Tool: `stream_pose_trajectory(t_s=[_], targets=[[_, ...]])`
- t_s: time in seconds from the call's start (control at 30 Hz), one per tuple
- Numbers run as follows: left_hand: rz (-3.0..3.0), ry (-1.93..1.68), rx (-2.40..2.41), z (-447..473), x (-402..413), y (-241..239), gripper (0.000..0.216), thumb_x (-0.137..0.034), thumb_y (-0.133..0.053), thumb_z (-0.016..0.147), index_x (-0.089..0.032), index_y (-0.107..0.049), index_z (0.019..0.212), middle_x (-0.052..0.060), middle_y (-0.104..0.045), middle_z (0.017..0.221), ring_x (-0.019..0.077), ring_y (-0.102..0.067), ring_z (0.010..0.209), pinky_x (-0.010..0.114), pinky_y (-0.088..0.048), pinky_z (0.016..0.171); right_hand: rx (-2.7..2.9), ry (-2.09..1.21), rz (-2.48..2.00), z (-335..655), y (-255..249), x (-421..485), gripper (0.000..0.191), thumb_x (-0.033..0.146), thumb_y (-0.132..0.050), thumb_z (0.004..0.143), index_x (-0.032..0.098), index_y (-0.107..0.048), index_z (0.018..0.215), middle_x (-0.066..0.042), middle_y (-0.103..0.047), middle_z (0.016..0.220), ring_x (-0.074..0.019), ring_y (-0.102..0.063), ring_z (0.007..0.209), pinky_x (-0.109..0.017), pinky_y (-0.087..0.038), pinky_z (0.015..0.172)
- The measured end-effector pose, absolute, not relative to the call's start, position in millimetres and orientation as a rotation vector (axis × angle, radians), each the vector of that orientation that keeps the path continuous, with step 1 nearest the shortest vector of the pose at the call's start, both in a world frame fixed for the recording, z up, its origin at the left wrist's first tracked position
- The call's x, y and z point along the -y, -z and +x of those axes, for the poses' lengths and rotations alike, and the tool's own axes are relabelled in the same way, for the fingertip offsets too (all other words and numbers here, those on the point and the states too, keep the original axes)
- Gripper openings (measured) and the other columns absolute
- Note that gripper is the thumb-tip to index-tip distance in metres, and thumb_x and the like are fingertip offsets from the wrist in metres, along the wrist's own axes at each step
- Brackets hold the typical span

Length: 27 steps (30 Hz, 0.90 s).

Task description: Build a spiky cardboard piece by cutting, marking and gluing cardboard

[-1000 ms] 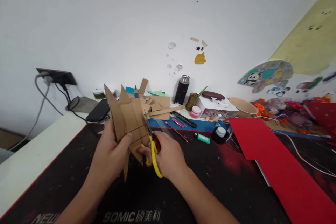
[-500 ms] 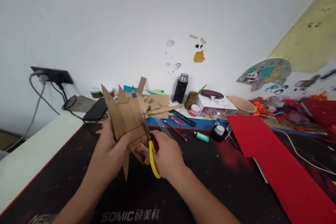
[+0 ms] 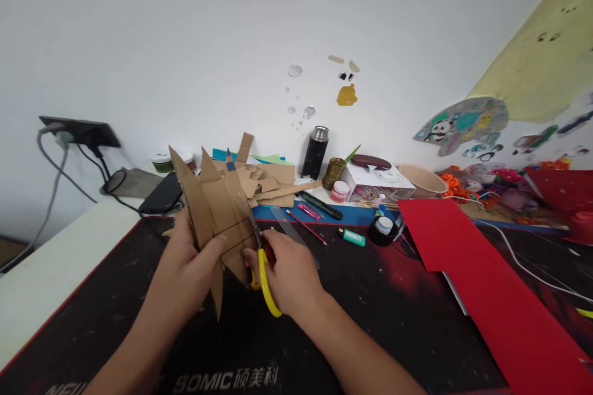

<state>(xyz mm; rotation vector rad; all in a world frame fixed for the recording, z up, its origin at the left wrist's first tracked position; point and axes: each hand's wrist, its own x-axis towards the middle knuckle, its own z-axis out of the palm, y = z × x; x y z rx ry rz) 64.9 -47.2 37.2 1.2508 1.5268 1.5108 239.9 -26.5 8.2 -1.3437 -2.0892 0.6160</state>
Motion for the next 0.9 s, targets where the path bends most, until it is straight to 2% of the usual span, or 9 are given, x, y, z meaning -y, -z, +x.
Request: stream_pose_trajectory(t_s=[0.2,0.43,0.57,0.73,0.9], targets=[[1.321,-1.500,-1.579,68.4,49.9,-39.6,0.059,-0.039,-0.071,0.083,-0.028,-0.058,0.139,0.008,-0.075,0.136,0.0405,-0.072,0.124,0.050,-0.063,0.097,2.119,-0.580,-1.371,239.5,-8.3,25.7,0.036,0.049,-0.064,0.106,0.018,-0.074,0.123,-0.013,-0.082,0.110,-0.0293,-0.078,0.100,-0.035,-0.055,0.083],[1.286,-1.505,-1.563,65.4,49.7,-38.5,0.056,-0.037,-0.073,0.083,-0.027,-0.060,0.136,0.007,-0.076,0.133,0.0386,-0.073,0.121,0.047,-0.064,0.097,2.137,-0.570,-1.401,238.5,-6.7,24.3,0.034,0.047,-0.065,0.106,0.017,-0.075,0.120,-0.013,-0.082,0.105,-0.0292,-0.079,0.095,-0.034,-0.052,0.078],[1.194,-1.496,-1.487,64.0,48.4,-39.0,0.060,-0.040,-0.074,0.081,-0.026,-0.059,0.138,0.008,-0.076,0.133,0.0414,-0.074,0.121,0.049,-0.065,0.093,2.127,-0.566,-1.389,238.1,-5.1,25.1,0.034,0.049,-0.065,0.106,0.018,-0.075,0.118,-0.012,-0.082,0.103,-0.0274,-0.078,0.092,-0.032,-0.050,0.075],[1.283,-1.497,-1.573,67.1,51.6,-40.1,0.056,-0.039,-0.073,0.082,-0.027,-0.060,0.135,0.008,-0.075,0.133,0.0415,-0.071,0.123,0.053,-0.061,0.103,2.132,-0.572,-1.396,237.8,-5.1,25.7,0.037,0.051,-0.064,0.106,0.018,-0.076,0.117,-0.013,-0.082,0.100,-0.0270,-0.078,0.090,-0.032,-0.047,0.073],[1.247,-1.510,-1.553,69.3,52.7,-40.9,0.053,-0.038,-0.073,0.081,-0.029,-0.061,0.132,0.007,-0.078,0.127,0.0394,-0.075,0.117,0.051,-0.063,0.096,2.099,-0.579,-1.380,236.8,-2.4,25.8,0.032,0.049,-0.066,0.106,0.019,-0.076,0.111,-0.010,-0.081,0.093,-0.0247,-0.076,0.084,-0.031,-0.044,0.070]])
